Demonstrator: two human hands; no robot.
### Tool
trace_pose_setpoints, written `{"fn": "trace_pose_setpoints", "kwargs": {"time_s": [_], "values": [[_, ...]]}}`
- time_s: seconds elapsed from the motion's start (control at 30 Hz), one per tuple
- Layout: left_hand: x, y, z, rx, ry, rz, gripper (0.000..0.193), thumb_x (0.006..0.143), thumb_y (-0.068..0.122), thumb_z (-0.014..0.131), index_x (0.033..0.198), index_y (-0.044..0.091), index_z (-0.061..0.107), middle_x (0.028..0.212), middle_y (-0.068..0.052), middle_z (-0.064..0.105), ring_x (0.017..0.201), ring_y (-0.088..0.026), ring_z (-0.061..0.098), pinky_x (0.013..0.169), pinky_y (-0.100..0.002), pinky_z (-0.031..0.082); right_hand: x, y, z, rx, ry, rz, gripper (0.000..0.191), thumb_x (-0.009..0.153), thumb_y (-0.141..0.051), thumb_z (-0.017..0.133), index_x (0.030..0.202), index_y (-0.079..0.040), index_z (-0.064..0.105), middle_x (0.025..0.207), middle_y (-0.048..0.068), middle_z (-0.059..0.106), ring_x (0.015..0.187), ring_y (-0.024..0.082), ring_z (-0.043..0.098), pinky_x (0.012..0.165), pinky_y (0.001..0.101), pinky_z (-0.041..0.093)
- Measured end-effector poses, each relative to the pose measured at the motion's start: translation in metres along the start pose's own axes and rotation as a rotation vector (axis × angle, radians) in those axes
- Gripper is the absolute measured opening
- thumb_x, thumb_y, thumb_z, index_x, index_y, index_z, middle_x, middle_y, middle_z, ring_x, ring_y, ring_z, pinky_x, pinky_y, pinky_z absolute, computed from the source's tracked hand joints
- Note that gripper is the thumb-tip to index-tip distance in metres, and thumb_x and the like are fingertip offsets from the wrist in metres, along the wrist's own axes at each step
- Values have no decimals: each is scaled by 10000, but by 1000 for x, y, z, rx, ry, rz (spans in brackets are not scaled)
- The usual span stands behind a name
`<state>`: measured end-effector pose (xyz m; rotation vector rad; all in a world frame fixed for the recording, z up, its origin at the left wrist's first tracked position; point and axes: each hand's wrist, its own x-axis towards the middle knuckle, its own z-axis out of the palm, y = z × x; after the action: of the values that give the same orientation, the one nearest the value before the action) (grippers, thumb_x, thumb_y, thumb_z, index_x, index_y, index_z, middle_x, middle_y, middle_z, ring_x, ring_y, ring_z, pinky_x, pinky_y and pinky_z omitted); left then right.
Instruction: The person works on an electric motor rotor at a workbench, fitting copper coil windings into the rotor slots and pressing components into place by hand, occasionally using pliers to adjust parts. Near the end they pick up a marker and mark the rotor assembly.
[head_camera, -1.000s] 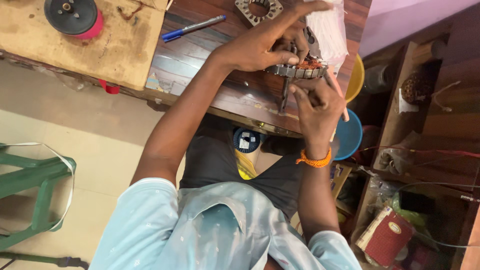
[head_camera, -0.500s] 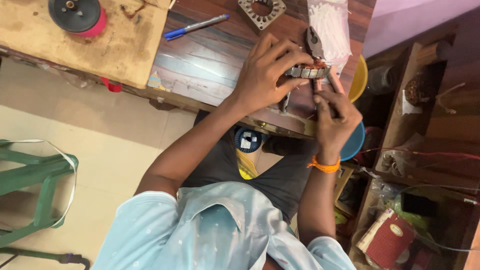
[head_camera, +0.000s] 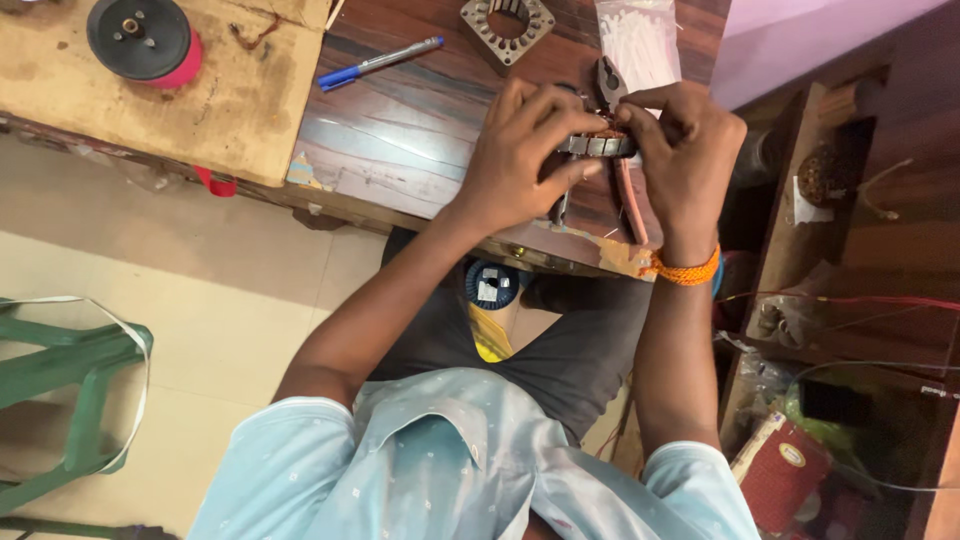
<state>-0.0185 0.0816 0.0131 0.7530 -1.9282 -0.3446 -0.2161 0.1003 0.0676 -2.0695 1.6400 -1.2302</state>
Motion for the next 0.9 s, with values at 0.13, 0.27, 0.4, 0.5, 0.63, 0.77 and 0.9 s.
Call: {"fn": "trace_pose_setpoints", "kwargs": {"time_s": [0.13, 0.27, 0.4, 0.5, 0.63, 0.77, 0.9], "values": [[14, -17, 0, -348, -89, -190, 637, 978, 270, 844, 1458, 161, 439, 1130, -3, 667, 1068, -198, 679, 999, -381, 539, 10, 7, -3, -86, -30, 73, 132, 939, -39, 870, 992, -1, 755, 699, 62, 599, 602, 96, 438, 549, 285, 343], [36, -39, 19, -601, -180, -267, 896, 1022, 218, 831, 1617, 158, 164, 1242, -53, 706, 1121, -166, 754, 1055, -387, 554, 18, 11, 2, -124, 45, -35, 164, 907, 9, 862, 968, 17, 710, 717, 60, 546, 619, 110, 420, 565, 298, 342], [44, -59, 26, -1077, -366, -455, 1016, 1000, 141, 836, 1664, 167, 67, 1156, -77, 764, 1104, -191, 743, 1014, -381, 595, 14, 4, 1, -122, 113, 18, 246, 915, -26, 922, 907, 13, 679, 676, 58, 482, 606, 125, 388, 562, 315, 321], [38, -69, 18, -899, -390, -274, 1073, 1070, 74, 808, 1665, 178, -78, 1172, -83, 744, 1119, -190, 721, 1037, -352, 557, 0, -6, -3, -133, 106, -25, 515, 919, -67, 958, 793, 32, 469, 704, 65, 458, 655, 127, 391, 579, 317, 337], [36, -70, 10, -688, -342, -74, 803, 1032, 25, 754, 1618, 151, 220, 1143, -45, 752, 1106, -155, 751, 1068, -346, 565, -30, -21, 6, -21, 45, -70, 174, 927, -24, 870, 956, -2, 700, 776, 58, 527, 702, 105, 439, 625, 308, 365], [40, -60, -1, -672, -369, -79, 418, 1056, 46, 725, 1428, 140, 559, 1222, -44, 699, 1155, -164, 757, 1078, -359, 588, -53, -17, 21, 59, 16, 154, 138, 923, -38, 852, 958, -4, 723, 738, 16, 541, 628, 85, 393, 563, 274, 326], [42, -37, -8, -291, -358, -29, 364, 929, 201, 836, 1257, 203, 677, 1104, 26, 745, 1071, -202, 689, 1019, -422, 507, -72, 4, 40, 6, 1, 125, 128, 862, -26, 855, 932, -12, 748, 722, 13, 574, 606, 61, 434, 544, 246, 342]]}}
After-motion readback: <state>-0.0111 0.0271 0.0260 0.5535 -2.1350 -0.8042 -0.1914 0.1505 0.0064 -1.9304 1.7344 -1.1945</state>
